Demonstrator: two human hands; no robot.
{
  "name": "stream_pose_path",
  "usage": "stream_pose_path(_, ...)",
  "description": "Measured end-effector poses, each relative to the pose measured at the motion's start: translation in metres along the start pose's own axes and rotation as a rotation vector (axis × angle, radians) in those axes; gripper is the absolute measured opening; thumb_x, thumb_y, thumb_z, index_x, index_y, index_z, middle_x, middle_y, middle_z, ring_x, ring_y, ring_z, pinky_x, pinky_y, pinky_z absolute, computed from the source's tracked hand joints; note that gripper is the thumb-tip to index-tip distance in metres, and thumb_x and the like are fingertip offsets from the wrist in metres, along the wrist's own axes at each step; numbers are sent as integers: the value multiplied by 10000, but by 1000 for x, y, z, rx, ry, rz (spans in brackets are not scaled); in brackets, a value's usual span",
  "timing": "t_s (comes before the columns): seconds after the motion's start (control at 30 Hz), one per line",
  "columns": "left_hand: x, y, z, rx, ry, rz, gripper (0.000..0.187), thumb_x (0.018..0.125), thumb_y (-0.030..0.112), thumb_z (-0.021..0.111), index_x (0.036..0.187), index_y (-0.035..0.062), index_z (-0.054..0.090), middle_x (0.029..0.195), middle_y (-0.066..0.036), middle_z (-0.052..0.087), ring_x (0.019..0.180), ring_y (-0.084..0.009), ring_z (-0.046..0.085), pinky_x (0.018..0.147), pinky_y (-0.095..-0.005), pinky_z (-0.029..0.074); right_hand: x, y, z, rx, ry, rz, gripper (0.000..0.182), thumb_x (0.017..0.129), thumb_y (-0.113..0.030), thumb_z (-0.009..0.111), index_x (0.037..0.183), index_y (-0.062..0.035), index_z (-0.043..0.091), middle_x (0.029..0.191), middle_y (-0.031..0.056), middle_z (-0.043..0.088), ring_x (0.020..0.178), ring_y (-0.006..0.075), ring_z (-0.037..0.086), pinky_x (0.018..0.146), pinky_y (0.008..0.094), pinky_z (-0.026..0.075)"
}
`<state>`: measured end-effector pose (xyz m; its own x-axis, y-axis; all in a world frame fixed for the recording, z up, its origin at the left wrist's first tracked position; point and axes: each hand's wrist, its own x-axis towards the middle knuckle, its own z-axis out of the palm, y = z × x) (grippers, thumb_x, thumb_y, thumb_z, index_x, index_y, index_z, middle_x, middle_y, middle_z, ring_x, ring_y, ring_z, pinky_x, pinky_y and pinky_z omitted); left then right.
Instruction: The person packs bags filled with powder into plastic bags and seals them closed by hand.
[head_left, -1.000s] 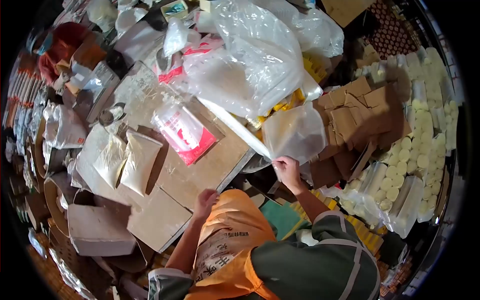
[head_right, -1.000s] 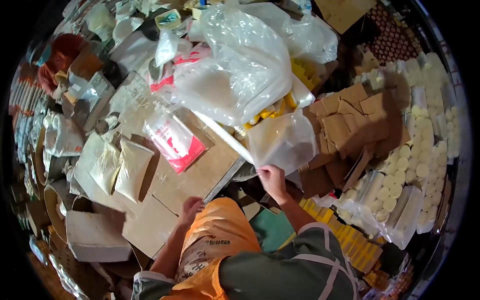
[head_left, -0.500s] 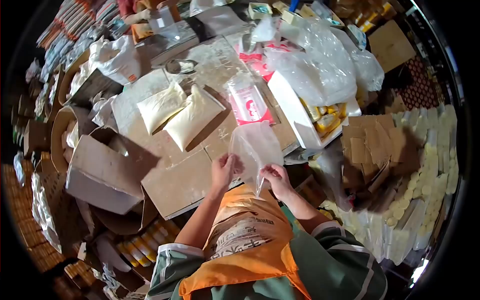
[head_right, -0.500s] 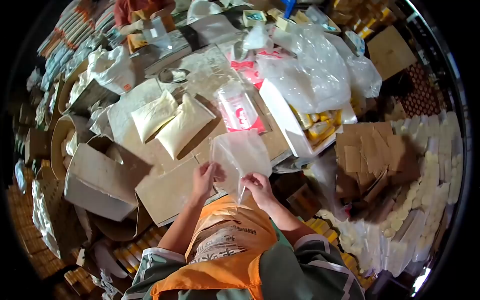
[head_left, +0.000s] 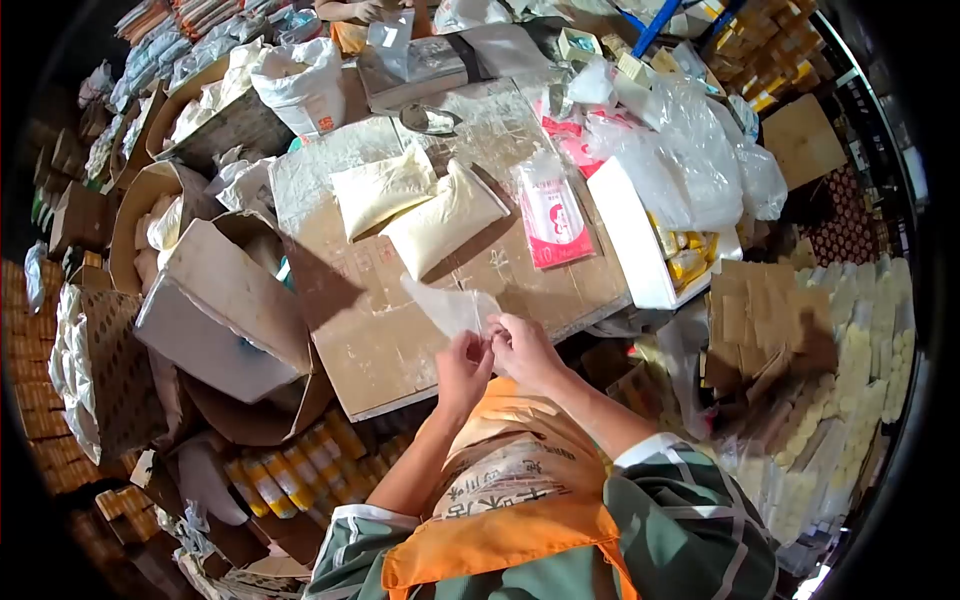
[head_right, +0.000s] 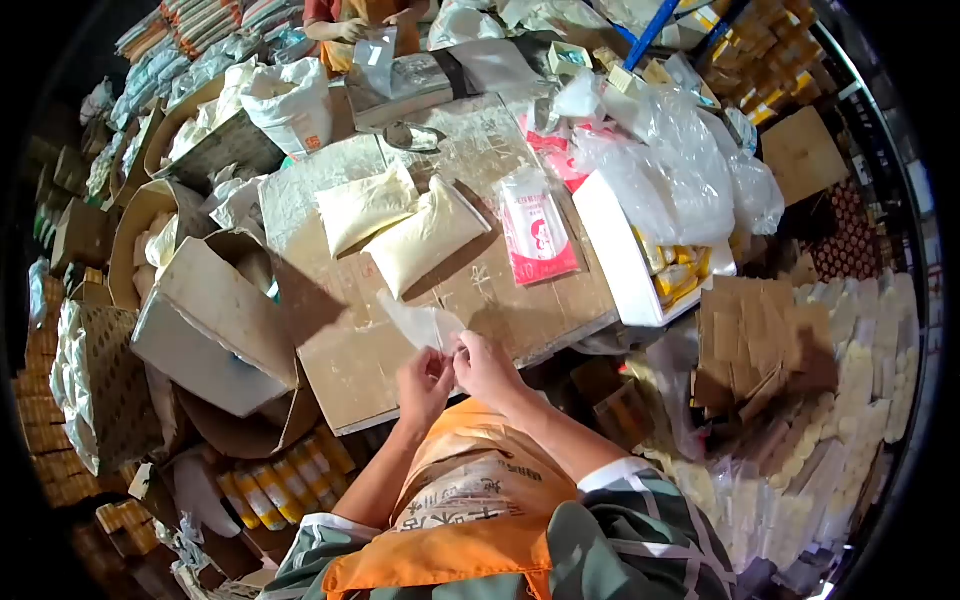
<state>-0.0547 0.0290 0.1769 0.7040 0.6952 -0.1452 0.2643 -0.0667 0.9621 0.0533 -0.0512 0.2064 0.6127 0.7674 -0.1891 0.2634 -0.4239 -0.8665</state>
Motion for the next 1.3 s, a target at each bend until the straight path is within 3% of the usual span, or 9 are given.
stream_pose_path(0.2,1,-30,-6,2,-21,-64,126,792,56,601,735,-32,531,563,-135,566,511,-162,582,513,-285,467,21,67,22,584,-446,423,352,830,-55,513,1176,9,532,1169,248,562,1013,305,579,817,387,467)
stream_pose_path(0.4,-3,-19,-2,223,25,-117,105,769,48,582,734,-35,527,548,-116,541,486,-146,522,488,-296,430,75,134,7,-836,429,-397,567,768,-111,564,1321,-47,452,1300,217,488,1112,315,522,930,413,418)
stream_pose_path(0.5,-4,-7,26,177,-20,-133,150,738,66,602,689,-31,499,531,-140,484,470,-180,461,481,-326,393,94,186,24,133,-859,345,602,760,-140,593,1338,-63,442,1384,223,390,1218,391,423,992,454,373)
stream_pose_path(0.73,26,-13,37,220,35,-279,162,776,98,586,738,-43,516,575,-177,532,499,-276,563,520,-377,443,134,112,19,-882,309,-314,703,771,-231,633,1380,-18,354,1440,270,271,1310,399,312,1075,456,262)
stream_pose_path(0.87,33,-30,25,-288,214,-625,120,854,67,428,821,-17,506,614,-85,559,517,-165,584,465,-285,488,126,65,1,-668,-910,-24,339,805,-188,620,1089,-2,620,1072,240,621,1020,340,596,909,419,459)
stream_pose_path(0.97,3,-47,-20,-459,550,-632,160,888,106,425,923,-3,535,665,-100,584,508,-169,588,440,-255,503,120,20,-23,114,-1015,-256,165,775,-136,637,889,-22,673,857,188,665,831,324,647,792,410,514)
stream_pose_path(1.07,-46,-46,-58,-569,812,-641,200,926,177,461,897,-8,531,657,-92,581,492,-161,557,420,-266,445,171,59,16,-26,-139,-613,308,695,-142,687,965,-19,605,981,133,636,936,324,603,835,385,492)
stream_pose_path(1.17,-102,-49,-62,-506,930,-691,212,930,205,437,898,14,523,696,-106,578,485,-183,524,425,-300,423,239,106,62,-577,-330,-315,918,629,-201,764,1407,-56,299,1434,180,303,1339,353,282,1088,475,268)
stream_pose_path(1.3,-175,-69,-26,-536,1132,-880,133,907,148,388,851,44,449,607,-110,538,481,-229,556,437,-323,477,318,205,140,-1193,-224,-688,761,780,-218,625,1435,-59,272,1450,218,289,1366,343,258,1113,459,227)
